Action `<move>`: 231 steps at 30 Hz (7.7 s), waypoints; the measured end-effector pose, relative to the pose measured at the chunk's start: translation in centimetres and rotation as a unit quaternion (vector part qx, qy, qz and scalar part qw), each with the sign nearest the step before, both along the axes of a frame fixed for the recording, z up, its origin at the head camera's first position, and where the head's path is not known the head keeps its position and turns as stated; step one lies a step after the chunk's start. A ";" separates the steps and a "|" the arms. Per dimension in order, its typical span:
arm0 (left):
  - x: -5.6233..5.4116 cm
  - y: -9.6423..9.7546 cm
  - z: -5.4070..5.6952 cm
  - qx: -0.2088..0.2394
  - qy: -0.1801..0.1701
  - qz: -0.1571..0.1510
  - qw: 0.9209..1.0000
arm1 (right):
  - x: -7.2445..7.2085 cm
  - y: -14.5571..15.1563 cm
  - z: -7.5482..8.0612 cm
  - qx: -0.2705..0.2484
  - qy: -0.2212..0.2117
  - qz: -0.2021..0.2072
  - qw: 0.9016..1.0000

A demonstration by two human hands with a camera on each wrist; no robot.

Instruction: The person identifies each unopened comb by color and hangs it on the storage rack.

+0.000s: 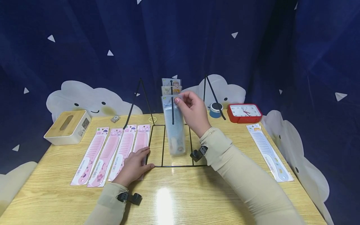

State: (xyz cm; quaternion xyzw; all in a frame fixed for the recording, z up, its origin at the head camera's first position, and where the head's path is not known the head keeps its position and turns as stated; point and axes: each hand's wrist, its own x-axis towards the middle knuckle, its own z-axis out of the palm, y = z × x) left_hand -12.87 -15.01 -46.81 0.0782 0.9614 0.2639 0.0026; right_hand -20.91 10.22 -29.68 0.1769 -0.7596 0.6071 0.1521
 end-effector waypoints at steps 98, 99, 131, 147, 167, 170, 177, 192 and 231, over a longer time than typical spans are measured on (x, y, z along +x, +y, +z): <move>-0.1 -0.2 0.2 0.004 -0.004 0.001 1.000 | -3.0 20.6 -13.7 0.305 -0.150 -0.204 0.918; -0.1 -0.2 0.2 0.004 -0.003 0.000 1.000 | -2.7 20.0 -13.2 0.295 -0.141 -0.196 0.924; 0.0 -0.1 0.2 -0.002 0.001 -0.004 1.000 | 8.2 4.8 -0.8 -0.002 -0.009 -0.034 0.999; 0.1 -0.1 0.1 0.007 0.003 -0.002 1.000 | 9.0 1.5 1.2 -0.060 0.050 0.007 0.997; 0.1 -0.1 0.1 0.008 0.002 -0.003 1.000 | 4.9 0.3 0.5 -0.036 0.056 -0.016 0.998; 0.1 -0.1 0.0 0.003 0.004 -0.004 1.000 | 4.1 0.1 0.5 -0.030 0.060 -0.016 0.998; 0.2 -0.1 0.1 0.005 0.003 -0.005 1.000 | 2.9 -0.1 0.7 -0.010 0.056 -0.036 0.998; 0.2 -0.1 0.2 0.003 0.004 -0.005 1.000 | 2.7 0.7 -0.4 -0.028 0.068 0.002 0.997; 0.2 -0.2 0.0 0.001 0.016 -0.003 1.000 | 5.5 11.2 -17.7 0.342 -0.155 0.009 0.927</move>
